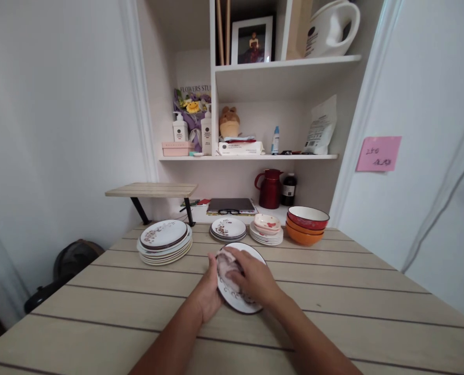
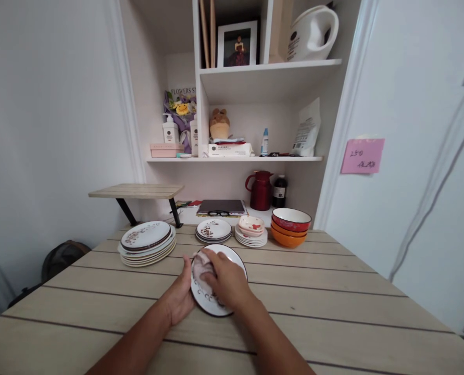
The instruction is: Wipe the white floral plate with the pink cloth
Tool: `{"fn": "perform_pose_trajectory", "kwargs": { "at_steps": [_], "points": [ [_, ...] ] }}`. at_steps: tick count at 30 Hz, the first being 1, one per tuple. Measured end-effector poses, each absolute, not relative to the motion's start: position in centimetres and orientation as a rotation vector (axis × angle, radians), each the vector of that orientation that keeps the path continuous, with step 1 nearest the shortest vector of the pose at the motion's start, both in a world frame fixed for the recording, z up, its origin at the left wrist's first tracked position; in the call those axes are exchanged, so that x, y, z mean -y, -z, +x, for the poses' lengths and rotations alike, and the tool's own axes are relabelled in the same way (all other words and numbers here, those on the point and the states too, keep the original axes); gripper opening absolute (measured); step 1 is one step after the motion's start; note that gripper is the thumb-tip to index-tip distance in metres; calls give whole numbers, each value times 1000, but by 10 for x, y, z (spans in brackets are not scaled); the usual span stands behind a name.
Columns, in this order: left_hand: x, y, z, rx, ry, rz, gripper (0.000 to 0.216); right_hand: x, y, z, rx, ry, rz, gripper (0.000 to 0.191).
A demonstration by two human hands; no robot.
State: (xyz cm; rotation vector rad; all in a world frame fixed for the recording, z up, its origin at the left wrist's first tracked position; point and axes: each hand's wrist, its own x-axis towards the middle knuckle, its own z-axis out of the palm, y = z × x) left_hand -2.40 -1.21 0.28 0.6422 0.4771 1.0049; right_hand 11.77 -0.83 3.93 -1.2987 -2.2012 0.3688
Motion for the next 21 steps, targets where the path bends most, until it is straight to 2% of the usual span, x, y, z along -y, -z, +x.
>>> {"fn": "perform_pose_trajectory", "kwargs": {
  "at_steps": [6, 9, 12, 16, 21],
  "points": [
    [12, -1, -22, -410, -1016, 658, 66, -9, -44, 154, 2070, -170, -1695, 43],
    [12, -3, -23, -424, -996, 657, 65, 1, -47, 174, 2295, -323, -1701, 37],
    [13, -4, -24, -430, -960, 661, 70, 16, -47, 174, 2545, -567, -1473, 34],
    [13, -5, -24, -409, -945, 673, 76, 24, -43, 143, 2443, -497, -1321, 37],
    [11, -3, -22, -405, -990, 662, 68, 9, -37, 121, 2151, -317, -1453, 65]
  ]
}}
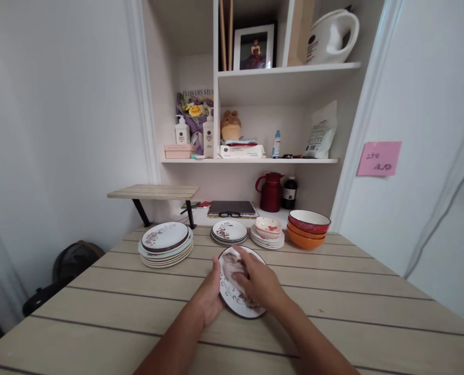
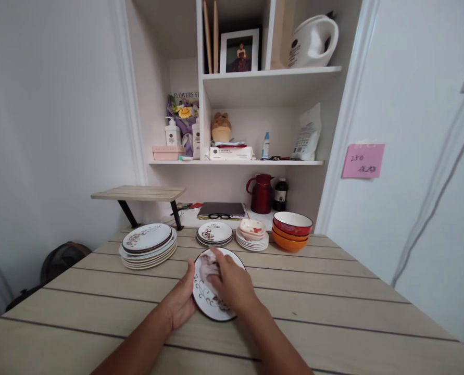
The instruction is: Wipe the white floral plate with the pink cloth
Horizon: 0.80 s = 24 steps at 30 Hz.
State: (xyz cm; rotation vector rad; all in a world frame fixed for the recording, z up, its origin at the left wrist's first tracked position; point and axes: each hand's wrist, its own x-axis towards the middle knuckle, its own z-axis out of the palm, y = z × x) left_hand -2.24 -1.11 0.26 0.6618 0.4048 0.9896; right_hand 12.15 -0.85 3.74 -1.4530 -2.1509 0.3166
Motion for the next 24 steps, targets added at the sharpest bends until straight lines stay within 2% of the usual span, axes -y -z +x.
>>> {"fn": "perform_pose_trajectory", "kwargs": {
  "at_steps": [2, 4, 8, 10, 12, 19, 21, 24],
  "points": [
    [10, -1, -22, -398, -1005, 660, 67, 1, -35, 131, 2028, -293, -1508, 70],
    [10, -1, -21, -395, -1013, 659, 67, -4, -33, 146, 1947, -299, -1559, 67],
    [13, -4, -21, -436, -995, 647, 69, -7, -32, 171, 1909, -244, -1696, 35],
    [15, -7, -21, -453, -986, 643, 70, -7, -33, 173, 1883, -177, -1735, 26],
    [16, -8, -21, -454, -980, 645, 70, -7, -34, 167, 1858, -126, -1721, 27],
    [11, -1, -22, -393, -974, 651, 70, -6, -30, 119, 2036, -113, -1465, 53],
    [10, 1, -23, -399, -1006, 655, 69, 1, -33, 114, 2162, -169, -1317, 52],
    [11, 1, -24, -416, -1037, 669, 69, 17, -42, 115, 2339, -304, -1128, 38]
  ]
}}
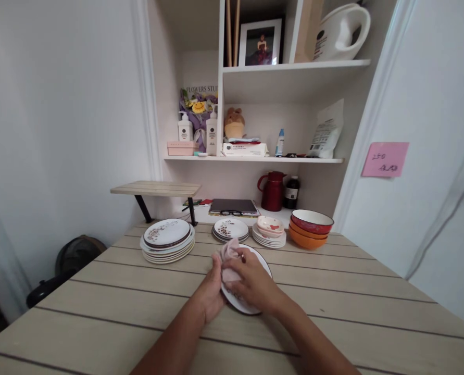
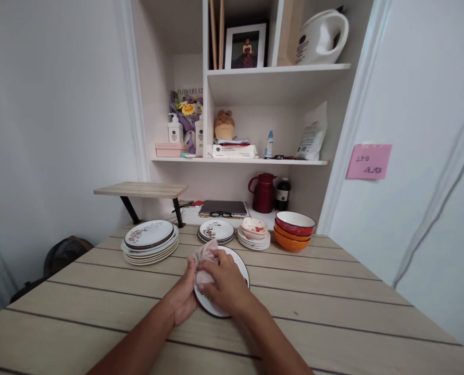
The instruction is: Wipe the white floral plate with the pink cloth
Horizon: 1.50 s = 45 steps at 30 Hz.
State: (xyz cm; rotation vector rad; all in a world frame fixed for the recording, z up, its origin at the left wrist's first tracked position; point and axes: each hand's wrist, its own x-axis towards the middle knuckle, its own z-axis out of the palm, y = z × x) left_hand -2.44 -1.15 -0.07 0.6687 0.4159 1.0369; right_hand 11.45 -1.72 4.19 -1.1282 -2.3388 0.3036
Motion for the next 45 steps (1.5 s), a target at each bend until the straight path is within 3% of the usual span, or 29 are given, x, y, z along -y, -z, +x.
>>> {"fn": "perform_pose_trajectory", "kwargs": {
  "at_steps": [3, 7, 12, 19, 25, 32, 35, 40, 42, 45],
  "points": [
    [15, -3, -25, -459, -1007, 669, 76, 35, -50, 121, 2480, -466, -985, 24],
    [17, -6, -24, -470, -973, 679, 82, 46, -58, 137, 2604, -587, -954, 21],
    [16, -5, -24, -486, -1005, 717, 71, 33, -58, 167, 2655, -655, -1194, 13],
    [13, 0, -25, -505, -1038, 717, 68, 3, -44, 183, 2275, -405, -1652, 11],
    [11, 3, -25, -441, -1009, 698, 69, -6, -40, 149, 2160, -124, -1496, 10],
    [10, 2, -23, -425, -1043, 645, 72, 10, -44, 117, 2360, -289, -1005, 27],
    [10, 3, -23, -418, -1043, 652, 70, 9, -42, 120, 2296, -322, -1100, 35],
    [10, 5, -25, -411, -1014, 698, 67, -4, -42, 139, 2191, -35, -1428, 57],
    [10, 5, -25, -429, -1007, 694, 67, -6, -44, 150, 2228, 14, -1549, 54],
    [11, 3, -26, -481, -1003, 684, 69, 1, -46, 165, 2297, -28, -1769, 35]
  ]
}}
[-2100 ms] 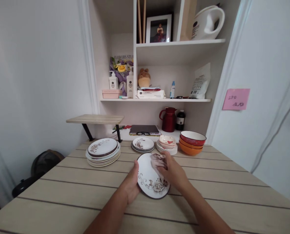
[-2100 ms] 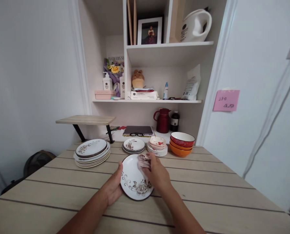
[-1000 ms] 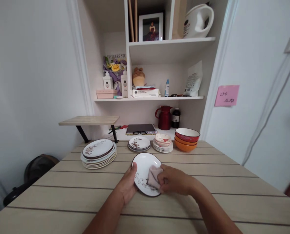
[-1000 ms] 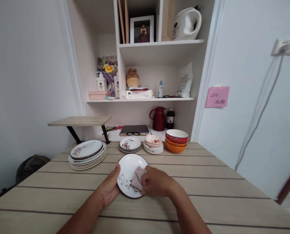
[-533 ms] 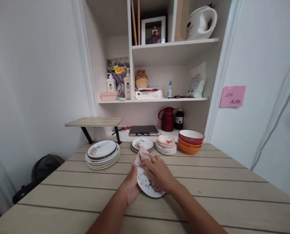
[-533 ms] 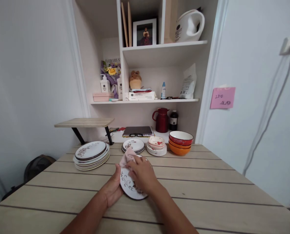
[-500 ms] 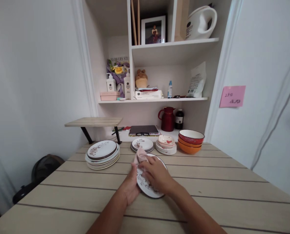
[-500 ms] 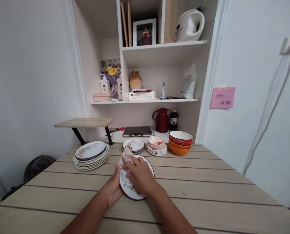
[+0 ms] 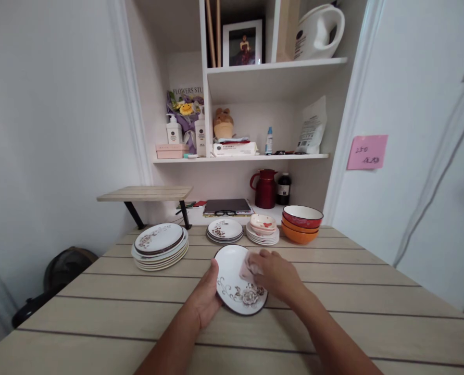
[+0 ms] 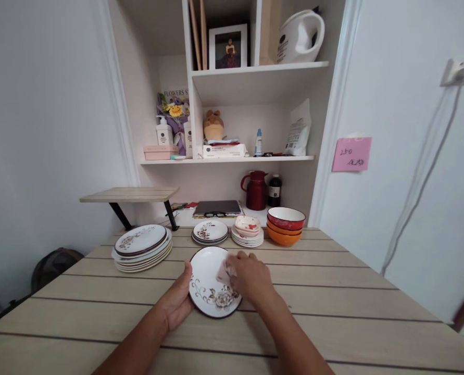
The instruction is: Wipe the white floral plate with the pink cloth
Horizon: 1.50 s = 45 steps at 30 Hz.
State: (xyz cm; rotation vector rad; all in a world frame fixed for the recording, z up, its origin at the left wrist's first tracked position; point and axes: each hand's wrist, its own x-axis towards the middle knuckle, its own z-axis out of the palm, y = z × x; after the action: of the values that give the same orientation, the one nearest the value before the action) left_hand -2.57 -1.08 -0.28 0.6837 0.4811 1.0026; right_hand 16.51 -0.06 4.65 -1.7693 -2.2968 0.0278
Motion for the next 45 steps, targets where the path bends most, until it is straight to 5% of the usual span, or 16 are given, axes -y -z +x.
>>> {"fn": "perform_pose_trajectory", "kwargs": {
  "at_steps": [7, 18, 23, 39, 45],
  "points": [
    [14, -2, -24, -536, -981, 646, 75, 37, -42, 145, 2619, -432, -1404, 22],
    [8, -2, -22, -461, -991, 644, 71, -12, -34, 135, 2133, -31, -1522, 29],
    [11, -4, -21, -490, -969, 633, 72, -3, -32, 169, 2318, -171, -1700, 31],
    [14, -5, -17, -456, -1026, 617, 69, -18, -19, 130, 1856, -277, -1253, 32],
    [12, -2, -19, -470, -1035, 634, 69, 8, -21, 124, 2160, -332, -1112, 29]
  ]
}}
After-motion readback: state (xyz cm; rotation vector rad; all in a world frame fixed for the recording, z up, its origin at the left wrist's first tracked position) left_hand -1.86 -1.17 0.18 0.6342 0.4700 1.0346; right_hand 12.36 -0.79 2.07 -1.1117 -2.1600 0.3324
